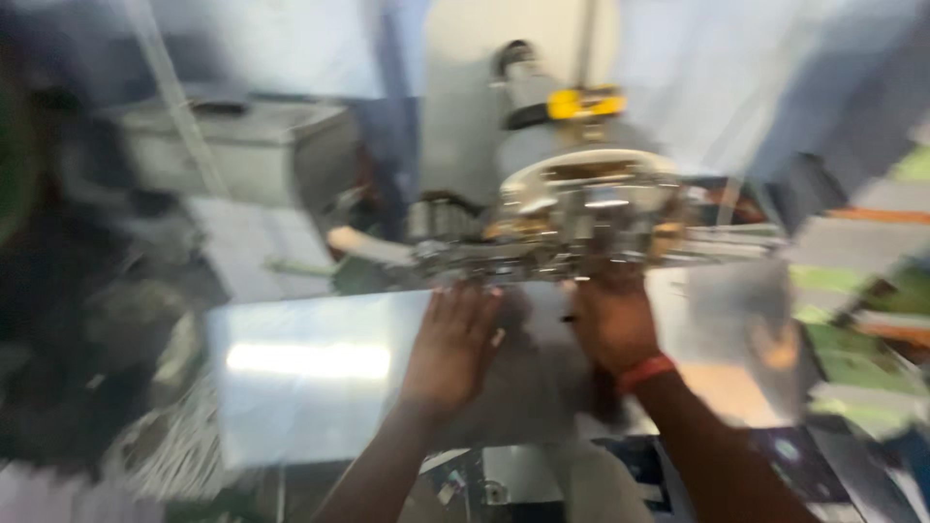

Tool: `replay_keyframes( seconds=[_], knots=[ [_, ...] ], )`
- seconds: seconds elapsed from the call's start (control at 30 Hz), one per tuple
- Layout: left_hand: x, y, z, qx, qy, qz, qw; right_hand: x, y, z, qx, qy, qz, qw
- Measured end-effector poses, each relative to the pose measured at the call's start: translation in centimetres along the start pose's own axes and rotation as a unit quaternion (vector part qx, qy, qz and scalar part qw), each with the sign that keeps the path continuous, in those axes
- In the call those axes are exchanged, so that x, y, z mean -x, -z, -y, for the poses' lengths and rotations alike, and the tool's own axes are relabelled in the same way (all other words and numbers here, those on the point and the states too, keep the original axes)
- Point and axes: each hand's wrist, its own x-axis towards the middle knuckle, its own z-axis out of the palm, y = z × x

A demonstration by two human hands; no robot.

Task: The person repeatedly places book covers onto a binding machine, pulls a lever to secure the binding, and then removes the finished book. This process is performed on multiple books with different cover designs.

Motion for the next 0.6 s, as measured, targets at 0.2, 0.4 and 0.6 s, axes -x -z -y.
replay_keyframes(
  seconds=[0.2, 0.4, 0.6],
  knots=[
    [8.2, 4.6, 5.8, -0.135, -0.055, -0.053, 0.988, 1.3, -1.6, -3.2, 0.090, 0.051, 0.013, 0.995],
    [15.4, 7.1, 10.4, -0.106, 0.133, -0.020, 0.985, 4.6, -2.9, -0.6, 0.085, -0.043, 0.022, 0.995],
    [28.1, 15.4, 15.8, -0.195, 0.352, -0.161, 0.901, 4.8, -2.9, 5.9, 0.181, 0.099, -0.003, 0.978]
  ],
)
